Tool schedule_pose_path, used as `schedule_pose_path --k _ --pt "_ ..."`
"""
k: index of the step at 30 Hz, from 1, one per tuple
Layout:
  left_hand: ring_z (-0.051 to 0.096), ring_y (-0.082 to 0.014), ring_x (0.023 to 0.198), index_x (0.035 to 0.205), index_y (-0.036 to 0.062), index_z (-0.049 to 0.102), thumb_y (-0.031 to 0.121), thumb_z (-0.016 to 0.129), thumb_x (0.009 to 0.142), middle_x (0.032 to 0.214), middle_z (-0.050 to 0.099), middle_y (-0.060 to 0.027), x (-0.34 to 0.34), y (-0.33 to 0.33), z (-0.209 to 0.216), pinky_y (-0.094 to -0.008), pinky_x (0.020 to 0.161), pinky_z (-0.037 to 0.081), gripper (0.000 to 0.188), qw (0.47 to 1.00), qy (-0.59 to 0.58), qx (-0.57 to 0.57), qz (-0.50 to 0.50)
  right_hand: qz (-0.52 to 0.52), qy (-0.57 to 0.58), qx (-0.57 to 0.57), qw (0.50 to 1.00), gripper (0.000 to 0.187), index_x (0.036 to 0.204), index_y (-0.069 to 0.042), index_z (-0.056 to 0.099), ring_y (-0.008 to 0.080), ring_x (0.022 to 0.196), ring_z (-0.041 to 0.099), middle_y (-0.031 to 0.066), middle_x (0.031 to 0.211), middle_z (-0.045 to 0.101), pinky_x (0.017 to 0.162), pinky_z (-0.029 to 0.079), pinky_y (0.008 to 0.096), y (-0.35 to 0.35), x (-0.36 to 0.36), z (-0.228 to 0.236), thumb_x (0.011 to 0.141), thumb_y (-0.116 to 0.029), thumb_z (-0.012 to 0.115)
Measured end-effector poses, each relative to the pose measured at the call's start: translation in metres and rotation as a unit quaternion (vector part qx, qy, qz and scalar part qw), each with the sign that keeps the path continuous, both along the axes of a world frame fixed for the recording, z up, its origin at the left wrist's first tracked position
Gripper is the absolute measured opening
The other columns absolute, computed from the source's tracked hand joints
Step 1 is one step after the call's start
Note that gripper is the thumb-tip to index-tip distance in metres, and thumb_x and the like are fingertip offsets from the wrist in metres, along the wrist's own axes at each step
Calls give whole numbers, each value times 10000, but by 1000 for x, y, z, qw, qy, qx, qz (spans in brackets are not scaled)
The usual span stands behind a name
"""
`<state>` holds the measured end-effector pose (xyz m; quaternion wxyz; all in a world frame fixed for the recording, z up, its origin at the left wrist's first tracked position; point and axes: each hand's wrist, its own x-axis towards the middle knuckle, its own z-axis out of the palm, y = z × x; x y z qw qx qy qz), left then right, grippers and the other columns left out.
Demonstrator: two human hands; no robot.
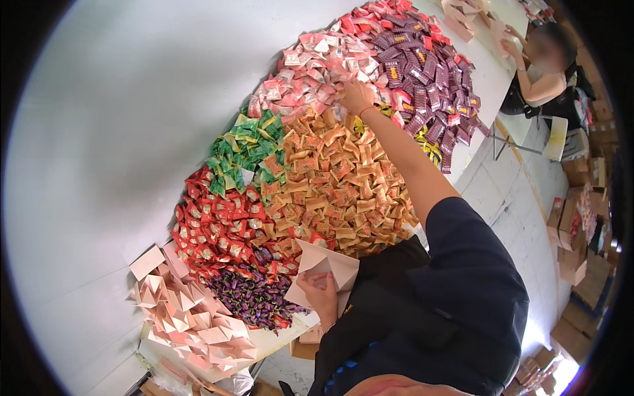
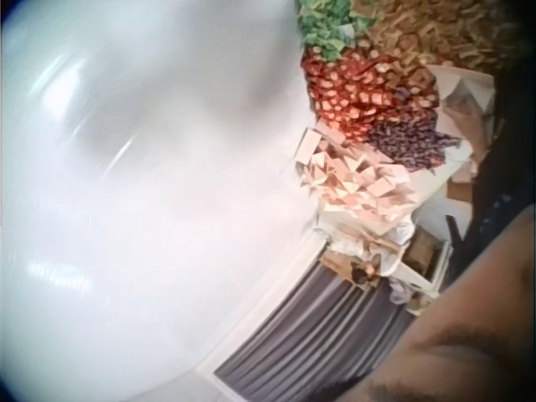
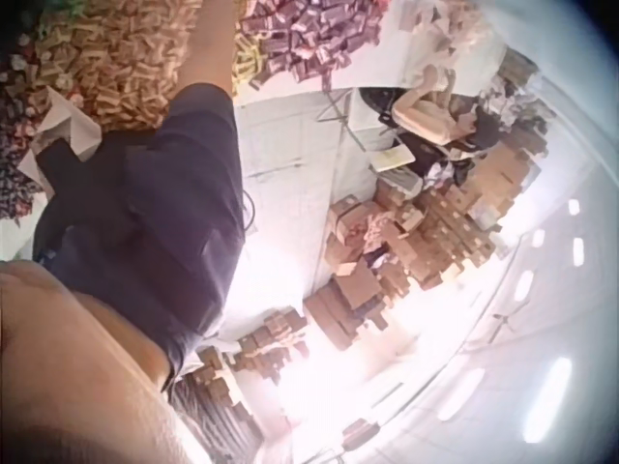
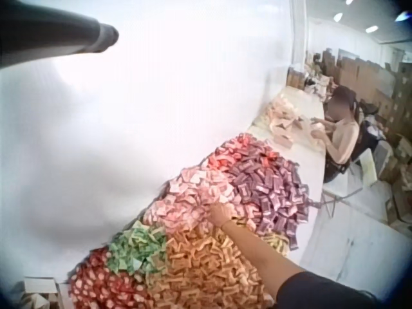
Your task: The person repeatedly picks small wrapped candies from a large mixed pile on a table and places them into small pink paper boxes. They handle candies of various colors and wrappers, filling each box one at a time and setting it aside.
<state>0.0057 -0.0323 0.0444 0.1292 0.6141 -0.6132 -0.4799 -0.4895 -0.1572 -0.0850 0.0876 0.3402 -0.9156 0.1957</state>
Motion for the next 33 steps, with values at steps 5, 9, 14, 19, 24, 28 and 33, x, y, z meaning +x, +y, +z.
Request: schedule_pose_path --k 5,9,14,19,24,28,33 --pt "534 -128 582 1307 -7 247 13 623 835 1060 609 -160 0 9 6 -225 575 432 603 998 36 49 -22 29 -295 -198 934 331 981 -101 683 317 769 668 135 815 685 702 527 414 62 -24 52 733 -318 657" --pt "626 -167 671 1363 -6 130 -54 534 857 1290 490 -228 -3 -6 31 -229 642 493 649 973 105 140 -150 107 -308 -40 945 305 1015 -92 673 330 865 657 152 930 682 795 512 412 134 -24 2 776 -269 605" --pt "625 -189 748 1376 34 110 -58 629 787 1325 441 -220 -38 -15 56 -252 624 519 790 949 118 147 -252 76 -180 20 981 322 1066 -117 653 350 927 633 149 996 665 813 508 464 125 4 -33 784 -271 642" --pt "623 -221 691 1340 -5 221 80 787 660 1184 550 -167 -65 -7 51 -293 603 519 889 962 9 -15 -272 70 -196 -3 978 274 1006 -84 663 273 741 664 116 842 666 653 528 399 155 -8 -21 819 -280 624" --pt "612 -400 969 1306 31 257 235 789 691 1151 555 -199 -77 12 25 -438 806 503 838 974 -8 10 -226 29 -633 -412 654 109 930 -51 571 67 606 530 17 710 585 536 416 214 184 212 178 917 -155 602" --pt "605 -393 1024 1283 45 270 223 793 696 1180 549 -207 -81 23 21 -428 831 499 806 971 76 -14 -227 90 -625 -433 643 163 1025 -6 550 148 932 593 98 1055 618 842 470 275 204 316 171 871 -8 602" --pt "571 -403 1080 1290 38 286 157 775 704 1182 533 -234 -65 34 12 -424 863 480 772 968 130 -56 -208 194 -494 -381 757 188 967 -2 576 205 1021 579 115 1066 604 904 445 312 217 325 148 802 25 661"
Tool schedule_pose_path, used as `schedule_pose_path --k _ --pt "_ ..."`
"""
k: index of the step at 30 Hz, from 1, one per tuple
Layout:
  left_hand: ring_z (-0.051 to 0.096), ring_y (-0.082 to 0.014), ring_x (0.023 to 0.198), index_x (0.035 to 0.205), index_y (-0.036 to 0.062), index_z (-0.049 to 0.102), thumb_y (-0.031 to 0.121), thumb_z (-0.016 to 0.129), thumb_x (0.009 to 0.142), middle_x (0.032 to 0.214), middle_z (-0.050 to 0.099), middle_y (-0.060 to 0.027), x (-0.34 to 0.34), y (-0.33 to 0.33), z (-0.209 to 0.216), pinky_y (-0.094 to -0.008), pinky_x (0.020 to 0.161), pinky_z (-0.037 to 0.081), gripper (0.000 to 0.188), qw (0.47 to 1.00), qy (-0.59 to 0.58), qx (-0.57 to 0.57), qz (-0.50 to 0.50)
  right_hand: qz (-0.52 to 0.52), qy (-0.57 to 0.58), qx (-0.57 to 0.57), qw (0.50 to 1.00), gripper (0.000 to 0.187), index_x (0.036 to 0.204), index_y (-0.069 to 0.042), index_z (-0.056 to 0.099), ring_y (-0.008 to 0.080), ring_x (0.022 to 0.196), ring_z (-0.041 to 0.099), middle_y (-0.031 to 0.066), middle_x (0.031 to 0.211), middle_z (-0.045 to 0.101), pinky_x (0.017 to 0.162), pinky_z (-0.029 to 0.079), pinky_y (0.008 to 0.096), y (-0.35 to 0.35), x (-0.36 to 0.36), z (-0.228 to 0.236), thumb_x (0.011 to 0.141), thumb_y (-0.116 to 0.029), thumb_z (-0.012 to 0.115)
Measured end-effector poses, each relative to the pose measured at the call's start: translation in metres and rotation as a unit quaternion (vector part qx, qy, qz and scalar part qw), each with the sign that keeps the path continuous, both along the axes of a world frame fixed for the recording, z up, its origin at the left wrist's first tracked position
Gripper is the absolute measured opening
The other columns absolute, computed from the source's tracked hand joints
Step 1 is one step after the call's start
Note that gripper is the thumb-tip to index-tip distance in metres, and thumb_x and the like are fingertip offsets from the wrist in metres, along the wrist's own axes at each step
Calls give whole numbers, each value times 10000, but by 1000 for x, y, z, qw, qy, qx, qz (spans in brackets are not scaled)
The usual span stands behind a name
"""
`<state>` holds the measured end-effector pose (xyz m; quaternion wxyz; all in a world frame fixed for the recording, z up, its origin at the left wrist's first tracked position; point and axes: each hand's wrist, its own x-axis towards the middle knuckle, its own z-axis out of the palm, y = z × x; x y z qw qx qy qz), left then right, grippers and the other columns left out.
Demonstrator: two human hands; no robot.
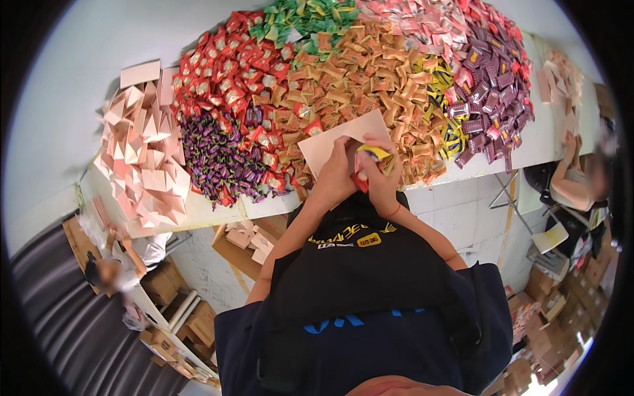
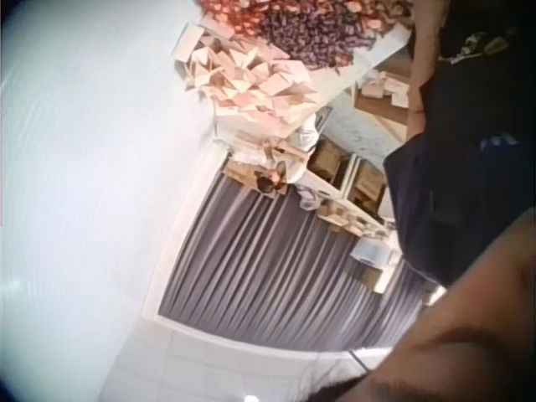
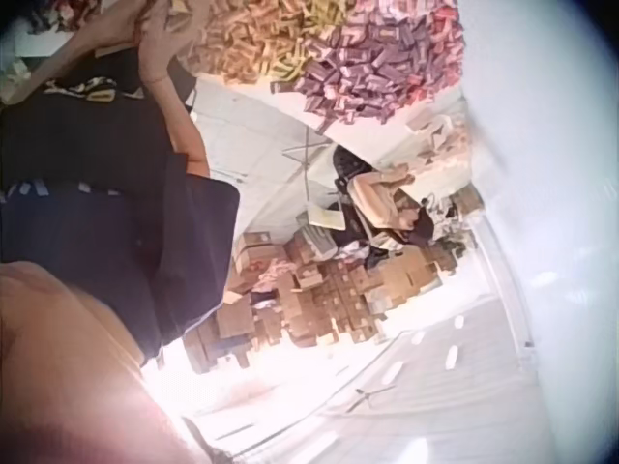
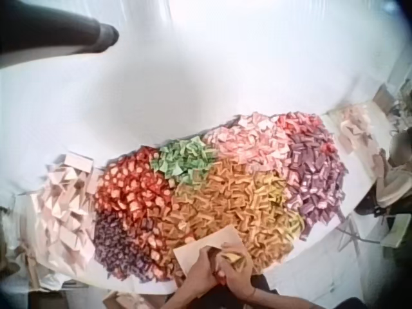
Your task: The person repeatedly picks small wrapped candies from a large mixed pile on a table and places them into small pink paper boxes. They handle candies of various colors and wrappers, filling each box one at a time and setting it aside.
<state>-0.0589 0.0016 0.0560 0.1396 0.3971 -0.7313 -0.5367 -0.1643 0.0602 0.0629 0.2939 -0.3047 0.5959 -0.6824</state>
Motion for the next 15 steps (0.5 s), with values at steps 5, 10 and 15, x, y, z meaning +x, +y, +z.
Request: schedule_pose_path --k 5,10,15 --pt "539 -413 1095 1292 30 298 118 788 659 1174 515 -240 8 1 3 -418 873 470 805 1000 -12 -12 -14 12 96 16 995 203 988 -3 574 218 1038 567 129 1075 589 934 418 325 -1 6 0 809 -27 668" --pt "536 -414 1096 1294 28 296 129 811 628 1177 510 -241 12 7 6 -418 879 472 848 999 23 -26 -17 41 -69 -104 991 255 1006 18 563 211 1039 557 124 1066 578 950 409 322 8 9 -5 968 -196 431" --pt "531 -420 1096 1279 21 319 131 804 631 1160 519 -241 12 9 12 -425 885 468 817 998 55 -17 -28 48 68 5 997 214 1087 15 548 260 1095 549 154 1103 571 980 409 357 15 13 -1 905 -19 439"
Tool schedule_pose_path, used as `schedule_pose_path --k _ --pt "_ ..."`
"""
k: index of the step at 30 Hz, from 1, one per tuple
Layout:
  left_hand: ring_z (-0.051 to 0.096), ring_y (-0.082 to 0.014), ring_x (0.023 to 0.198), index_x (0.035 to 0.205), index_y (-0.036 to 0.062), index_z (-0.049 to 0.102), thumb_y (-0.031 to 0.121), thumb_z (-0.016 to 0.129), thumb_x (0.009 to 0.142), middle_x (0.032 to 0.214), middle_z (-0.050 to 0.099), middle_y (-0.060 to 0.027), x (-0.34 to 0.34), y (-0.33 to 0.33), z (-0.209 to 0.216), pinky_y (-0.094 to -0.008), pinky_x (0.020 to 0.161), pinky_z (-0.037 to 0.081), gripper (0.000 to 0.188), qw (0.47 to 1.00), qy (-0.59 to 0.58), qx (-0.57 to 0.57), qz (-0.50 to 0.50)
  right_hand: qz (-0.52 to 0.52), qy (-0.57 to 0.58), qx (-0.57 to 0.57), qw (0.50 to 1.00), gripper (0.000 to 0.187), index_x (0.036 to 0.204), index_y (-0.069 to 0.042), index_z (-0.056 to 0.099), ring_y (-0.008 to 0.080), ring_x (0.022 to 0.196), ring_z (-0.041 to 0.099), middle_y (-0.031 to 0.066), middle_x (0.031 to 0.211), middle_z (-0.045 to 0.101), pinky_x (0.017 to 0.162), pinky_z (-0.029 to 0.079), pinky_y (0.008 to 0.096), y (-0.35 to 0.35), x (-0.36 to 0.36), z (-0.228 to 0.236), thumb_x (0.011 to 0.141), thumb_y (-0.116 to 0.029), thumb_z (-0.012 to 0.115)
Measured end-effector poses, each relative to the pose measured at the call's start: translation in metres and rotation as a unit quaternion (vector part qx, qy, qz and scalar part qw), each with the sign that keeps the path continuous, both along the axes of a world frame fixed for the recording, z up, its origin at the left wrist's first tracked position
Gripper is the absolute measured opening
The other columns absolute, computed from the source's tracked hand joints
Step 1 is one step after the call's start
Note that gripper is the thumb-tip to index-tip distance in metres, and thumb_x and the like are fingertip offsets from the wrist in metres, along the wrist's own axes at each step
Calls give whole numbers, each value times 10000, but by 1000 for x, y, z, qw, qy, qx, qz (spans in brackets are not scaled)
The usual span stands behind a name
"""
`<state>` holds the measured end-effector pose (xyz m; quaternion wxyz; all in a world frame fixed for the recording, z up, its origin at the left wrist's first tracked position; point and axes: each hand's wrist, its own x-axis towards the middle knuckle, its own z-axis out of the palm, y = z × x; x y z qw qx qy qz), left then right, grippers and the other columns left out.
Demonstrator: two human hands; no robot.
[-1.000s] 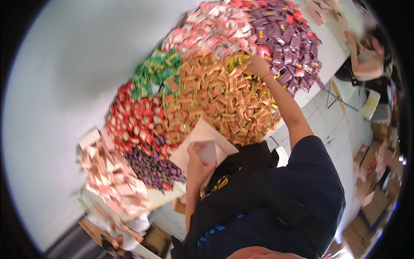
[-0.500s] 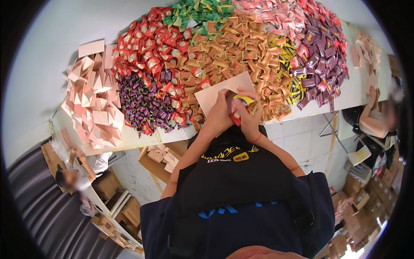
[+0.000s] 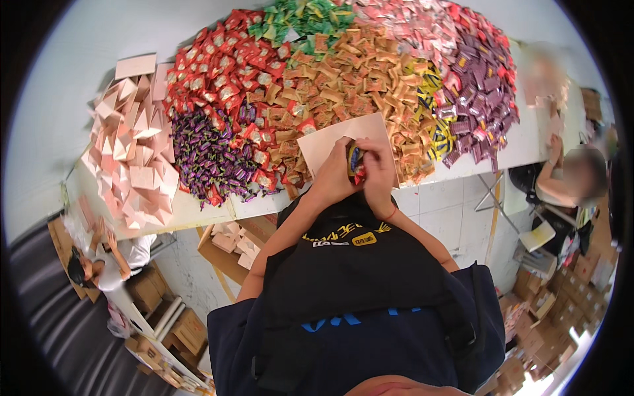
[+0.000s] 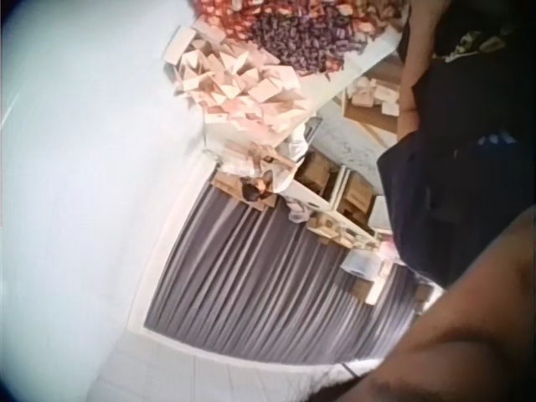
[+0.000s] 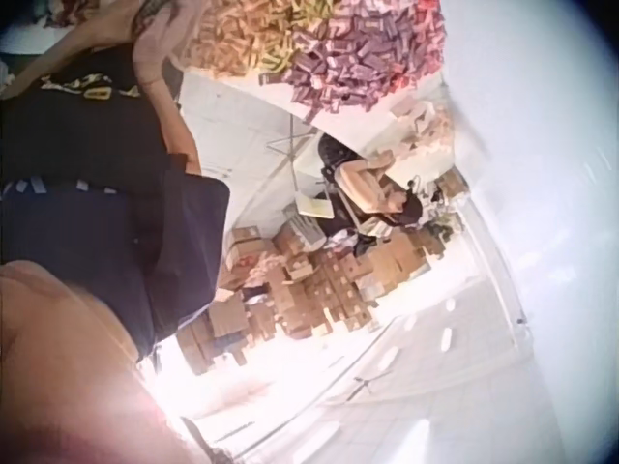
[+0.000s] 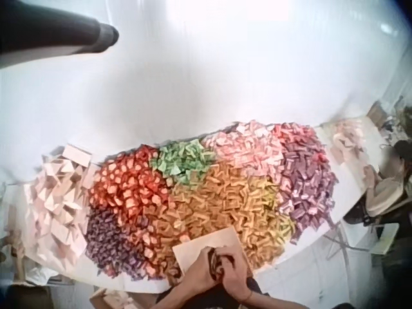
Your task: The person repeatedly picks small wrapped candies from a large mixed pile on a table and places them into small pink paper boxes. They handle candies of various colors and wrappers, filling each box one at a time and setting it aside.
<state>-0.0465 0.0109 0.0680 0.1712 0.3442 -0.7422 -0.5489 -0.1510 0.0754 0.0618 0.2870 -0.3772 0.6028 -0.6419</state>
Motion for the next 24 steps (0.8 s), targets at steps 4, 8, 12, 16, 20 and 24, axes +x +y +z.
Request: schedule_pose_path --k 4,8,12,16,20,24 --pt "523 -416 1088 1214 0 387 79 765 635 1163 523 -231 -8 4 -5 -435 883 456 696 996 -39 -48 -57 -9 158 113 981 377 1185 6 521 274 1210 491 157 1232 530 1039 369 363 9 -10 9 823 100 471" --pt "533 -311 1133 1293 -32 334 88 777 634 1187 505 -190 -19 8 -25 -364 969 434 803 989 -53 33 -131 -83 -188 5 979 408 1192 14 530 223 1295 427 122 1321 494 1108 302 340 29 -19 -2 809 114 432" --pt "499 -294 1140 1299 -43 325 93 776 621 1207 461 -196 -25 -13 -42 -353 973 426 826 999 -19 -5 -51 -130 6 -13 991 218 1018 18 616 220 1158 550 125 1169 608 1009 405 347 51 -89 11 870 87 471" --pt "486 -366 1158 1317 -47 323 150 782 643 1228 466 -232 -59 -10 -35 -386 986 396 838 998 -44 -36 -27 -198 405 165 877 303 996 -45 644 323 1033 558 103 1065 638 924 446 372 45 -256 -81 735 77 550" --pt "505 -342 1126 1323 -49 308 137 770 663 1225 444 -229 -92 -19 -24 -385 968 424 828 999 -39 -32 -18 -50 587 191 785 337 1114 -85 590 278 1060 518 70 1085 588 910 431 403 27 -354 -157 780 -45 556" --pt "515 -305 1108 1331 -39 302 103 779 659 1204 443 -196 -119 -26 -15 -380 949 455 836 995 -92 -12 21 58 584 174 791 389 1097 -80 549 282 970 515 99 963 543 835 419 407 20 -382 -161 721 -122 642"
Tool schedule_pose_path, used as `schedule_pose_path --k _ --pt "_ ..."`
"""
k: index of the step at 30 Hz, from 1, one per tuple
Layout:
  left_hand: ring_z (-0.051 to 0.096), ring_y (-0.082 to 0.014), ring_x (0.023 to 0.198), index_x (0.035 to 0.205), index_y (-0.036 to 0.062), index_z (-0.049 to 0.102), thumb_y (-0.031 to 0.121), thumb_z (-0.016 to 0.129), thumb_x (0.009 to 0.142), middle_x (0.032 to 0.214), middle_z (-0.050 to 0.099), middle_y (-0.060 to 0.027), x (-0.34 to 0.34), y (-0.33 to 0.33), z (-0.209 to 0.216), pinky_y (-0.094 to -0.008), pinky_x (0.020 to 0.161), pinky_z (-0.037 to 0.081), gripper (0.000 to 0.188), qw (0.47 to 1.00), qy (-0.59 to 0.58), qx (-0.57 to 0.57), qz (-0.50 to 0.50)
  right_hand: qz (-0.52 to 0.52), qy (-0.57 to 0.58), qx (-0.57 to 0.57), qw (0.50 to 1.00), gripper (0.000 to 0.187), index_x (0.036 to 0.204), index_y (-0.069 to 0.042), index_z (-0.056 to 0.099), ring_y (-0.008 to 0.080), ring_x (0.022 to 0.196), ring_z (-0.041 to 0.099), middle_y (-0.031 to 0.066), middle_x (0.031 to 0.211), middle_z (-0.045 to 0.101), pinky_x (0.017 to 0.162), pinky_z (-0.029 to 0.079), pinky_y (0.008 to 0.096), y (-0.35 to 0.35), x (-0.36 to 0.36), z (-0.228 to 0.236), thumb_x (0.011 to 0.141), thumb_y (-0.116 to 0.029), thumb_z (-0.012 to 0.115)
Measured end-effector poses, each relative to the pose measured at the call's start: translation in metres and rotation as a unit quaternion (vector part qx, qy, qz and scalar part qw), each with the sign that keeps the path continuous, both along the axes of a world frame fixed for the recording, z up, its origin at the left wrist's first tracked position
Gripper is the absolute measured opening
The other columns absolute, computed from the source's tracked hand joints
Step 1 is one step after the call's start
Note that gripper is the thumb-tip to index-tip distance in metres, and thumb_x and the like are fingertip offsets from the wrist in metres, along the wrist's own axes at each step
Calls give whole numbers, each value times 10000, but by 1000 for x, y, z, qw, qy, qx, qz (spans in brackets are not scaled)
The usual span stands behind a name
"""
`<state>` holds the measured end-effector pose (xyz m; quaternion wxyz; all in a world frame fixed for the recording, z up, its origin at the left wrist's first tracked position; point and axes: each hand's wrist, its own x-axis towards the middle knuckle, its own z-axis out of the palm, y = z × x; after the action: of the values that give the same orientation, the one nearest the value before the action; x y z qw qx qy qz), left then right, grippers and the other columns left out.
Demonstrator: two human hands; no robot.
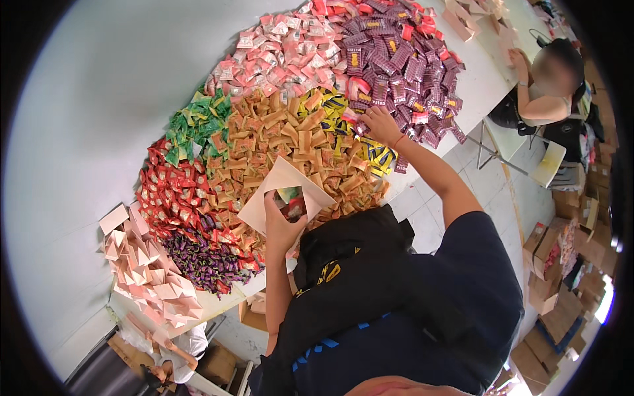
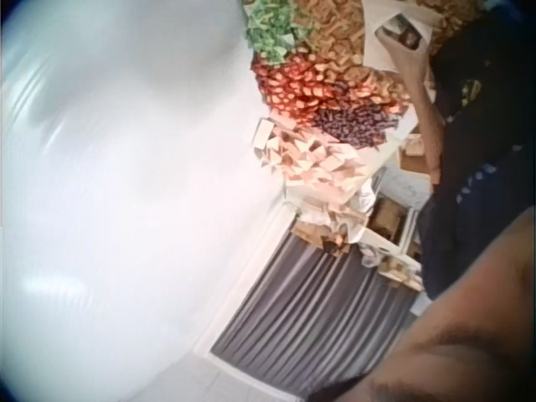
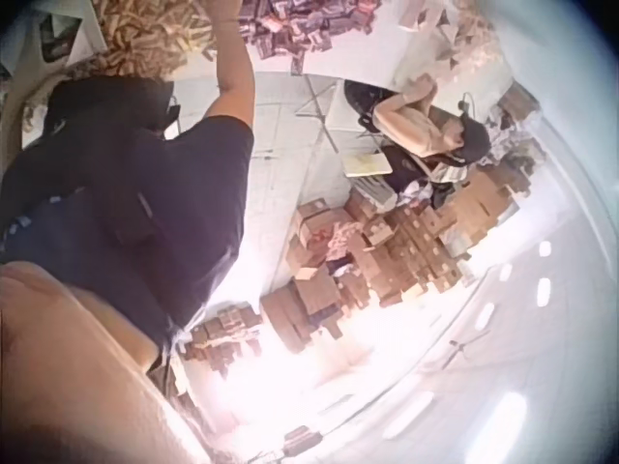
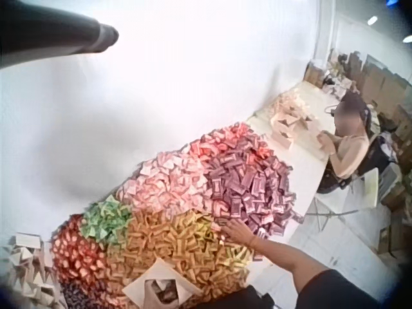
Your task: The person repeatedly picks small wrapped candies from a large mixed pile on a table and places them into small pink paper boxes. They handle candies of various colors and wrappers, filling each box one at a time and setting it aside.
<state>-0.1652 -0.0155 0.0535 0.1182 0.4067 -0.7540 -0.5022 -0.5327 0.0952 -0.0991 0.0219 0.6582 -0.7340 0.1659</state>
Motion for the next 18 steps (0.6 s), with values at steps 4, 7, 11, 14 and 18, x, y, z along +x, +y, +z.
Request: schedule_pose_path --k 4,7,11,14,18 --pt "526 -326 1088 1330 -47 298 107 789 659 1197 451 -210 -36 -3 7 -389 939 450 845 999 -41 4 5 -102 -196 -1 975 436 1038 -56 520 356 848 556 148 885 550 753 466 436 6 -7 -2 669 -186 711" --pt "532 -266 1059 1341 -23 271 63 779 672 1184 454 -179 -60 5 6 -350 907 478 844 996 -78 -16 -44 -181 -265 47 946 414 1051 -65 541 348 873 593 151 868 590 737 482 426 -22 12 9 691 -170 714" --pt "542 -242 1073 1355 -14 252 24 763 707 1207 440 -147 -80 1 -9 -348 923 490 826 998 -28 45 -20 -153 -231 -29 960 369 1010 -72 575 337 858 603 135 861 606 711 490 413 -26 6 -13 688 -143 740" --pt "594 -335 1008 1342 -62 275 97 776 689 1174 475 -232 -85 0 -6 -391 846 513 839 998 -58 2 0 -220 -360 -129 897 310 955 -49 588 301 778 581 115 846 591 689 473 354 -29 26 37 701 -113 753" --pt "524 -379 1099 1318 -45 320 94 791 641 1170 484 -238 -103 -5 -6 -394 922 452 837 988 -99 -97 -61 -199 -812 -185 517 225 1037 -38 555 94 763 533 36 901 599 691 444 263 -32 99 141 850 -101 664"
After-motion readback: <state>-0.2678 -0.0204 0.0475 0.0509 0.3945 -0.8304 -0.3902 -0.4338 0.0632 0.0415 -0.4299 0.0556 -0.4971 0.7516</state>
